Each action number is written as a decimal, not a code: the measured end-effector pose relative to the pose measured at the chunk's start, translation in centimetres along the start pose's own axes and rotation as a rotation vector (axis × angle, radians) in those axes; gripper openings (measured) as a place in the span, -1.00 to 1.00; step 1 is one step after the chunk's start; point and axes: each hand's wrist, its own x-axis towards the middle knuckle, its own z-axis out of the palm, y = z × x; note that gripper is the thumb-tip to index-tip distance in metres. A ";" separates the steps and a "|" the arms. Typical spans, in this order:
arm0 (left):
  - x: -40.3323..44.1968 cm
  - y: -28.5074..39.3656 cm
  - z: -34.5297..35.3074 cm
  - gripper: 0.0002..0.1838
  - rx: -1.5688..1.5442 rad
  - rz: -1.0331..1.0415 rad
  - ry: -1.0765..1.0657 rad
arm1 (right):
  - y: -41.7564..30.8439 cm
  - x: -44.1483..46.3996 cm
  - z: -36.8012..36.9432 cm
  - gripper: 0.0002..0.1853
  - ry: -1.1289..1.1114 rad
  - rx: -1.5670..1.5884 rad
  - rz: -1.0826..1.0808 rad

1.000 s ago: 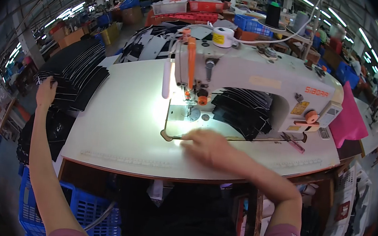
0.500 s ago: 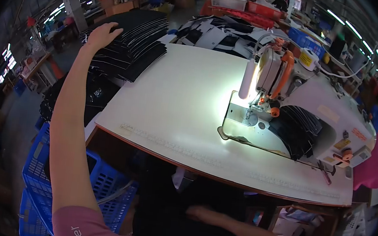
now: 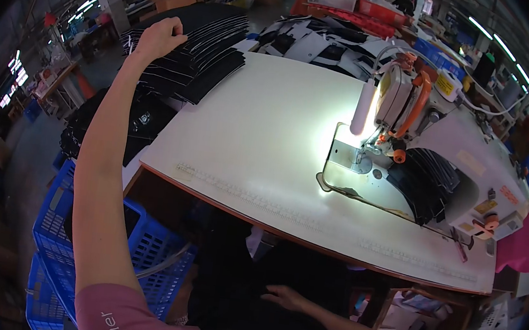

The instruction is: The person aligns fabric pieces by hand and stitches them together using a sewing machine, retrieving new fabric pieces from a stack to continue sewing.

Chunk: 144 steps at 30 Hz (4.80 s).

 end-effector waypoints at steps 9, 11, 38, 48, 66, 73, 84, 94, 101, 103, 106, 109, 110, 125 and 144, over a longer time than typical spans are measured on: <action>-0.4 0.4 0.2 -0.80 -0.510 -0.043 0.168 | -0.8 -2.0 -0.4 -0.90 0.107 -0.082 -0.011; -2.6 3.1 -0.2 -0.82 -0.406 0.148 0.261 | -0.2 -2.8 -0.8 -0.90 0.219 -0.347 -0.244; -26.2 -22.7 -0.5 -0.55 -0.128 -0.970 0.213 | -21.9 -5.7 -12.0 -0.53 0.544 -1.411 -0.636; -26.3 -23.4 1.6 -0.58 -0.536 -1.038 0.332 | -21.6 -6.5 -10.8 -0.60 0.685 -1.451 -0.628; -29.8 10.9 0.3 -0.86 -0.351 0.401 -0.194 | -19.4 -9.7 -14.0 -0.53 0.648 -1.237 -0.599; -17.2 14.7 5.7 -0.75 -0.337 0.421 -0.334 | -20.2 -10.4 -17.0 -0.57 0.596 -1.256 -0.619; -14.5 15.9 12.6 -0.71 -0.118 0.508 -0.358 | -19.1 -11.3 -17.9 -0.59 0.532 -1.180 -0.667; -15.7 17.1 10.8 -0.77 -0.160 0.327 -0.417 | -18.4 -11.6 -18.0 -0.58 0.521 -1.146 -0.732; -14.5 18.1 10.1 -0.83 -0.198 0.158 -0.611 | -17.9 -11.7 -18.1 -0.58 0.518 -1.098 -0.718; -14.4 18.0 10.2 -0.83 -0.213 0.125 -0.619 | -17.8 -11.7 -18.1 -0.58 0.518 -1.090 -0.709; -14.1 16.6 11.3 -0.82 -0.349 0.158 -0.698 | -17.9 -11.6 -18.4 -0.60 0.509 -1.093 -0.740; -14.4 18.5 10.8 -0.80 -0.509 0.162 -0.690 | -18.5 -11.6 -18.9 -0.63 0.496 -1.107 -0.760; -14.3 19.7 10.7 -0.80 -0.506 0.161 -0.690 | -19.0 -11.6 -19.2 -0.66 0.477 -1.118 -0.770; -13.4 28.9 15.8 -0.72 -0.606 0.538 -0.651 | -17.8 -9.8 -20.5 -0.80 0.656 -1.006 -0.825; -16.1 29.3 15.6 -0.90 -0.344 1.116 0.149 | -18.1 -9.8 -22.8 -0.48 0.570 -1.109 -0.649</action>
